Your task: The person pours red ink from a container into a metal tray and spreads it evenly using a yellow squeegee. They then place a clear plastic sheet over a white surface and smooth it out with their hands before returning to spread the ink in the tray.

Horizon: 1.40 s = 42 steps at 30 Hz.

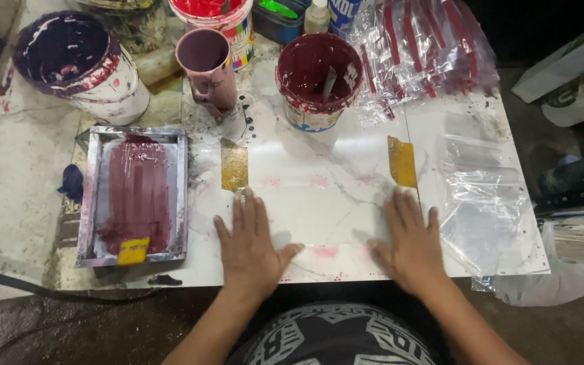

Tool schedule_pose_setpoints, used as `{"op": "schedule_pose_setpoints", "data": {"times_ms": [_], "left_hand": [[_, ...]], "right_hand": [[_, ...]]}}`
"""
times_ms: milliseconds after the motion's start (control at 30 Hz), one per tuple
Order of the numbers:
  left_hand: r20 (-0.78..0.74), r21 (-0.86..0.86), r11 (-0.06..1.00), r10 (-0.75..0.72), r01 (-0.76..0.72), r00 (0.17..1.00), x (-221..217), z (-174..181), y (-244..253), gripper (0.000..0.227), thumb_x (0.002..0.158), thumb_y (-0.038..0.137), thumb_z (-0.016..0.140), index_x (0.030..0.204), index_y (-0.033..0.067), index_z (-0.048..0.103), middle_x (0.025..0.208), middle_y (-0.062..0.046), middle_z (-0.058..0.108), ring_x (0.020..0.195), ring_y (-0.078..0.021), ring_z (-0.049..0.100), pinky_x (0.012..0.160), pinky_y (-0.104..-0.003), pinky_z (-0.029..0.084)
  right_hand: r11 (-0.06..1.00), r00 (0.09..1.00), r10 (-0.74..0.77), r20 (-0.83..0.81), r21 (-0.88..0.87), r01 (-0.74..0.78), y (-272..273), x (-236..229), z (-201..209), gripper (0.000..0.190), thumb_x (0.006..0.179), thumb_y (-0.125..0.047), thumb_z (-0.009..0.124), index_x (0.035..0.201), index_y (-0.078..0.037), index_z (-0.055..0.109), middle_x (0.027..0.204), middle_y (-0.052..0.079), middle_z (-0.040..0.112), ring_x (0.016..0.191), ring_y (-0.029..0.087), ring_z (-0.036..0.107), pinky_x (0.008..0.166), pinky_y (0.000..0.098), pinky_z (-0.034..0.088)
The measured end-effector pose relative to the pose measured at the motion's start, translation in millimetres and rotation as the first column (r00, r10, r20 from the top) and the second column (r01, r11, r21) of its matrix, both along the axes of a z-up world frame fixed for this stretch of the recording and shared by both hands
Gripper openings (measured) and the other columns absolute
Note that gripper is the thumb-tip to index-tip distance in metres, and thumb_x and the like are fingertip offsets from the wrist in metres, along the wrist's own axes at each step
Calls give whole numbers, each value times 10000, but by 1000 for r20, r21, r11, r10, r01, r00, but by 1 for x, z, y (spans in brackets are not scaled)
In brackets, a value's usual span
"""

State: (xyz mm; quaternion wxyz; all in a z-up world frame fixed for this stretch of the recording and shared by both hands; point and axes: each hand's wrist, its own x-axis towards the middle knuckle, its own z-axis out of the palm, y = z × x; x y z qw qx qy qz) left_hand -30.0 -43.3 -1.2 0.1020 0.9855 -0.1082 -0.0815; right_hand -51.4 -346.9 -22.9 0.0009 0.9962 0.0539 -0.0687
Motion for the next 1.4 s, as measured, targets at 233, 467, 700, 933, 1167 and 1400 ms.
{"op": "schedule_pose_setpoints", "data": {"times_ms": [233,467,700,933,1167,1400], "left_hand": [[274,-22,972,-218,233,937,-31,-45,-25,1069,883,844,469,1585,60,281,1701,-151,168,1563,-386,101,1115,-751,90],[285,58,979,-203,194,937,-38,-48,-14,1156,872,901,414,1584,8,230,1712,-166,133,1580,-330,110,1136,-716,110],[264,122,983,-163,134,951,-45,-52,4,1193,863,906,432,1598,3,178,1720,-163,93,1589,-320,60,1118,-722,133],[289,188,980,-120,67,950,-50,-62,16,1238,812,924,482,1596,16,172,1729,-150,56,1595,-307,38,1120,-725,144],[468,405,902,-61,-153,881,-36,-60,18,1307,819,1007,231,1627,7,-6,1728,-180,-53,1585,-315,-37,1169,-637,29],[-38,-53,983,-177,175,984,3,-4,-23,1033,932,813,263,1549,-14,315,1659,-247,213,1557,-403,140,1141,-769,53]], "right_hand": [[916,879,391,272,-210,-342,42,-38,-24,943,988,-830,170,1624,-135,211,1731,116,142,1599,299,118,1226,600,97],[939,916,343,209,-95,-330,34,-45,-29,950,992,-776,250,1630,-75,191,1725,154,140,1589,303,138,1192,613,145],[982,974,188,130,-46,-183,6,-53,-29,948,973,-773,107,1626,-90,183,1718,144,144,1568,306,164,1177,631,154],[993,983,115,146,-44,-110,-18,-57,-32,884,995,-697,232,1617,-70,215,1717,153,173,1578,314,167,1187,621,169],[1000,994,-31,106,1,32,-18,-43,-18,872,977,-688,270,1575,-54,286,1705,165,207,1570,313,193,1177,651,175],[971,976,210,55,101,-214,49,13,1,822,979,-677,388,1556,-91,396,1616,197,382,1529,345,308,1143,732,198]]}}
